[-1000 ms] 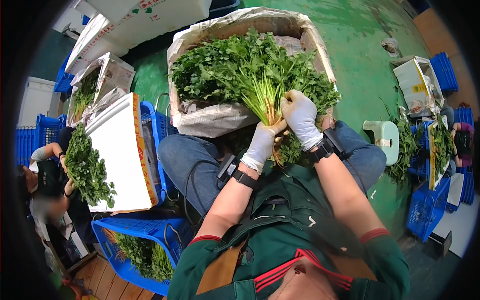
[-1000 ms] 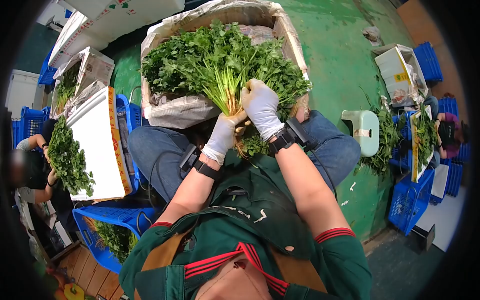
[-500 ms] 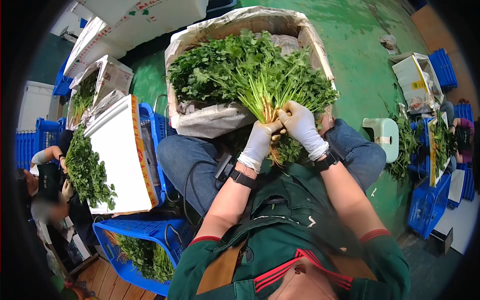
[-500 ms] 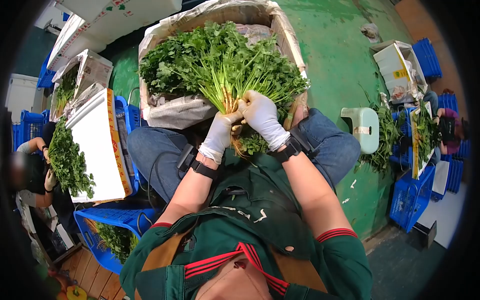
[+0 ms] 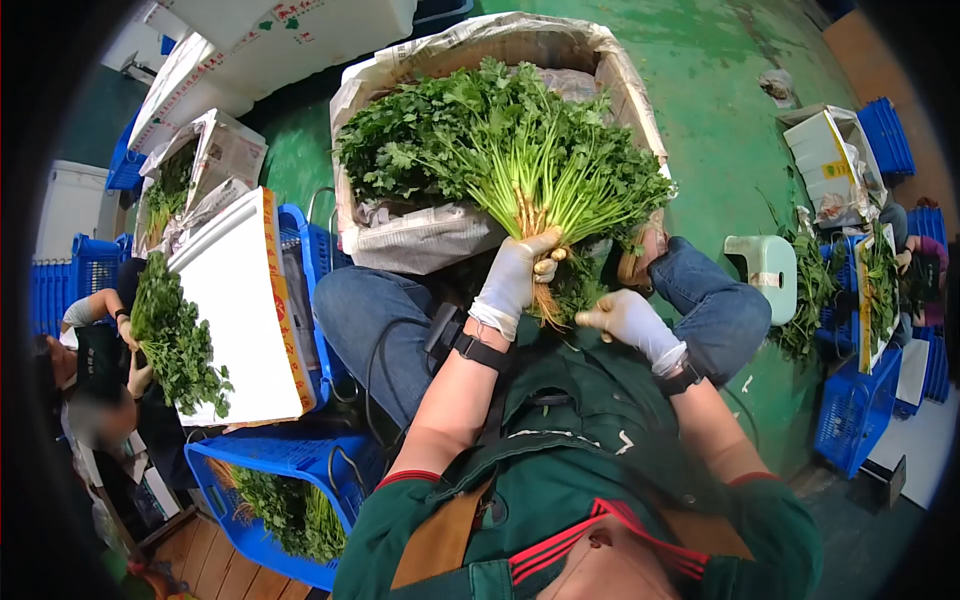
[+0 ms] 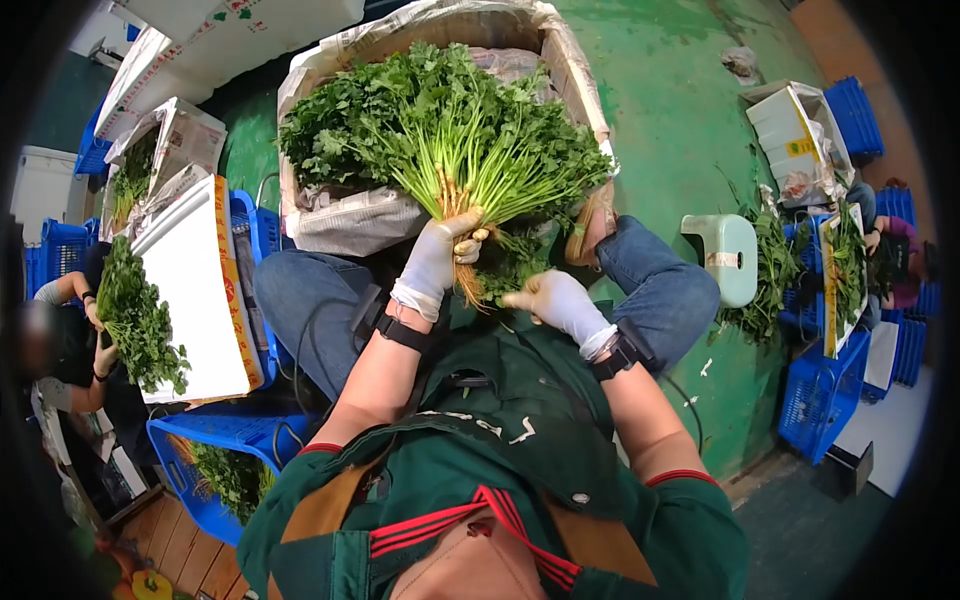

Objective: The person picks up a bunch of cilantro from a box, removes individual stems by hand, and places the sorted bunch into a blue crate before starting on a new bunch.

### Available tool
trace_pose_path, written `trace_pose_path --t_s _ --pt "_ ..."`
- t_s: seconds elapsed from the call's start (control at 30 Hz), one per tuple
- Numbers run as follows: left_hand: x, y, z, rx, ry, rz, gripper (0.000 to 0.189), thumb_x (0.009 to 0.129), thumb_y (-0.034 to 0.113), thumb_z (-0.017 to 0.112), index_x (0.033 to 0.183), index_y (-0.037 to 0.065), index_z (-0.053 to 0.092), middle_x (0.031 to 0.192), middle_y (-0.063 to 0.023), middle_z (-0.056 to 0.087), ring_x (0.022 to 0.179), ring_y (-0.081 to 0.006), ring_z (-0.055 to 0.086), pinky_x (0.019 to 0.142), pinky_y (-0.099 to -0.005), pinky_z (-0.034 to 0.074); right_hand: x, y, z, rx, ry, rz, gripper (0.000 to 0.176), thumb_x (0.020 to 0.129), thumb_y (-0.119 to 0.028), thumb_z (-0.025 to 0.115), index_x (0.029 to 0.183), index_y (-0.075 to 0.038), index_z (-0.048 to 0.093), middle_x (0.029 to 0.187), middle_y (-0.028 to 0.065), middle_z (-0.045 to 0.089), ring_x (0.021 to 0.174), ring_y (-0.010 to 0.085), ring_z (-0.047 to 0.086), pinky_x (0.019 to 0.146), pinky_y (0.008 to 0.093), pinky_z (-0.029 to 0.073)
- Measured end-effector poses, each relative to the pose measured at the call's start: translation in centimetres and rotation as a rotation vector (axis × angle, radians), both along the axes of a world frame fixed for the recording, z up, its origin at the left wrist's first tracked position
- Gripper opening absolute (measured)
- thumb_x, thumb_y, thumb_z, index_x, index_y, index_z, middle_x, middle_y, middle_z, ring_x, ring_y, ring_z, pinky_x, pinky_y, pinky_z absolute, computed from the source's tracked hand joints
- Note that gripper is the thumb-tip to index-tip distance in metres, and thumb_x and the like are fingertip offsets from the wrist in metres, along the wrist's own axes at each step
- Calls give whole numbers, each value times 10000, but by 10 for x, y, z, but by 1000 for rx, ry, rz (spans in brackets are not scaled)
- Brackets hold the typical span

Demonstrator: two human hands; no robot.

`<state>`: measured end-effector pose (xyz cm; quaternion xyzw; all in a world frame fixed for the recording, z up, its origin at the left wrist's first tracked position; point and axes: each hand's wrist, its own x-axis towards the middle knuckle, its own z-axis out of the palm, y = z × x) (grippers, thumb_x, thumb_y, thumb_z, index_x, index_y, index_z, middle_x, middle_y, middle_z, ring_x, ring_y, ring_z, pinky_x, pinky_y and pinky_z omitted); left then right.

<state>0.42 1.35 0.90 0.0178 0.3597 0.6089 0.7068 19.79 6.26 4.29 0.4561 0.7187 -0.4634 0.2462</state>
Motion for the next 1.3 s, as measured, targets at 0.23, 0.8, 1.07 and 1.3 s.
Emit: trace_pose_path --t_s 0.23,0.8,1.07,1.3 --pt "11 -9 56 39 302 -74 115 814 87 637 904 26 600 655 -17 567 428 -42 378 386 -189 260 -20 17 -36 -1021 1032 -959 580 785 -542 598 1097 -54 571 964 65 638 903 217 618 779 321 488" --pt "-6 28 110 13 815 -207 113 757 71 659 848 9 632 669 -21 604 511 -60 498 430 -192 332 -81 47 18 -642 1387 -709 608 759 -498 679 1117 -22 555 972 44 627 835 134 594 690 250 473" --pt "-4 20 9 -241 721 -498 112 791 92 653 863 8 639 681 -50 621 521 -98 545 419 -201 362 -67 24 -46 -767 1078 -1006 387 846 -384 637 1028 -43 605 895 41 644 763 145 610 580 284 497" --pt "-13 20 22 -150 26 -383 246 842 145 632 1049 24 579 898 -103 631 685 -210 632 652 -356 580 -70 26 -48 -745 983 -1161 339 866 -367 614 1018 -64 615 938 53 638 757 155 613 605 315 515"
